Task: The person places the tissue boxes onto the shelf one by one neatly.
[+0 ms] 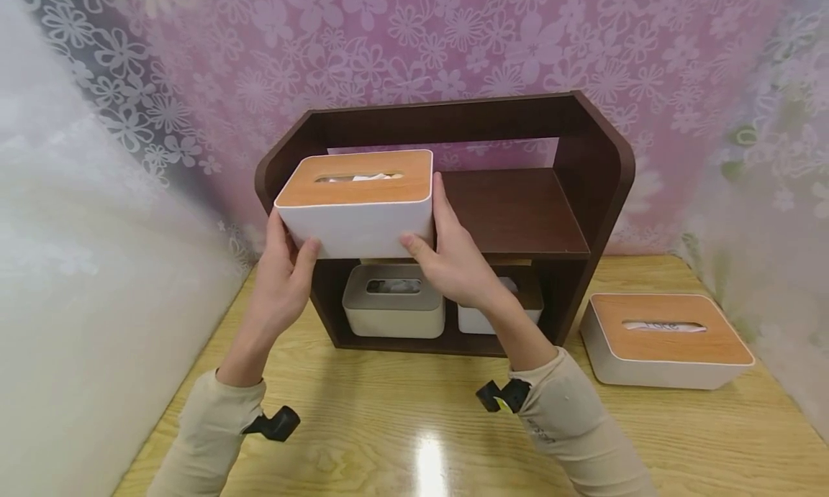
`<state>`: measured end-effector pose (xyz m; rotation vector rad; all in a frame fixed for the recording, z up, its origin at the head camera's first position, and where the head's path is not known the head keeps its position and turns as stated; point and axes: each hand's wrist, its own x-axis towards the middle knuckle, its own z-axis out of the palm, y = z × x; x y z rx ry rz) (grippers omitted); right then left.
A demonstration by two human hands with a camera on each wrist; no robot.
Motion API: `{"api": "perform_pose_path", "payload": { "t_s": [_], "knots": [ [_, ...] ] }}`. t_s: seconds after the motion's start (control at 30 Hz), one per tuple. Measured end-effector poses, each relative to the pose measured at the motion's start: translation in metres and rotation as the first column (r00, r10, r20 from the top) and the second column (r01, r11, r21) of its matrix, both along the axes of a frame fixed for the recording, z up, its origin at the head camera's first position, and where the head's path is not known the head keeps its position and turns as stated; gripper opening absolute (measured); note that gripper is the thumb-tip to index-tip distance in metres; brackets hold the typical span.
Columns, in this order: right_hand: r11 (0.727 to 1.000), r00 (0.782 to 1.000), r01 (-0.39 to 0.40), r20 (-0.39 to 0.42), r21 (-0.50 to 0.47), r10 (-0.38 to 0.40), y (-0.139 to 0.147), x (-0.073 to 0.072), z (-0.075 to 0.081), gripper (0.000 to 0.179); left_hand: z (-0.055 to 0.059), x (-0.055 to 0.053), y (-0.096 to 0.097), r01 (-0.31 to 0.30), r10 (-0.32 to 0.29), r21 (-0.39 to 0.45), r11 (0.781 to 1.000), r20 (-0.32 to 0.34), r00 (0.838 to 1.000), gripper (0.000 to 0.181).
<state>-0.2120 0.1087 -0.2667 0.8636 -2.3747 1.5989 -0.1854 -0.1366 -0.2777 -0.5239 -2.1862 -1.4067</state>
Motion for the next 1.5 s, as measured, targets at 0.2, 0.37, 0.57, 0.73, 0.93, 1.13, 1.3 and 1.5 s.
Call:
{"api": "perform_pose_path", "payload": {
  "t_s": [0.2, 0.37, 0.57, 0.73, 0.93, 1.13, 1.3, 1.5],
  "knots": [
    [0.999, 1.0, 0.029, -0.012, 0.03, -0.029, -0.001, -0.003, 0.002, 0.092, -0.002, -0.005, -0.002, -0.014, 0.013, -0.029, 0.999, -0.035, 0.999, 0.068],
    [0.997, 0.999, 0.051, -0.013, 0.054, -0.05, -0.002, -0.005, 0.004, 0.093, 0.0, -0.007, -0.002, -0.012, 0.011, -0.027, 1.0, -0.018, 1.0, 0.068],
    [0.994, 0.997, 0.072, 0.001, 0.083, -0.072, -0.002, -0.008, 0.005, 0.093, 0.003, -0.011, 0.0, -0.003, 0.003, -0.015, 1.0, 0.021, 1.0, 0.069],
    [0.992, 0.996, 0.084, 0.016, 0.094, -0.086, -0.001, -0.008, 0.006, 0.092, 0.004, -0.013, 0.001, 0.009, -0.008, -0.011, 1.0, 0.031, 0.999, 0.069],
    [0.987, 0.993, 0.116, 0.02, 0.108, -0.118, -0.002, -0.01, 0.008, 0.093, 0.005, -0.015, 0.001, 0.017, -0.017, -0.006, 1.0, 0.04, 0.999, 0.068],
    [0.983, 0.991, 0.13, 0.024, 0.133, -0.134, -0.003, -0.011, 0.01, 0.092, 0.007, -0.018, 0.002, 0.01, -0.01, -0.007, 1.0, 0.031, 0.999, 0.068],
    [0.981, 0.99, 0.134, 0.026, 0.143, -0.139, -0.002, -0.016, 0.012, 0.091, 0.008, -0.023, 0.003, -0.015, 0.016, -0.026, 1.0, 0.034, 0.999, 0.069],
    [0.98, 0.99, 0.128, 0.034, 0.153, -0.134, 0.001, -0.025, 0.011, 0.091, 0.01, -0.027, 0.005, -0.047, 0.051, -0.059, 0.997, 0.056, 0.997, 0.068]
  ]
}}
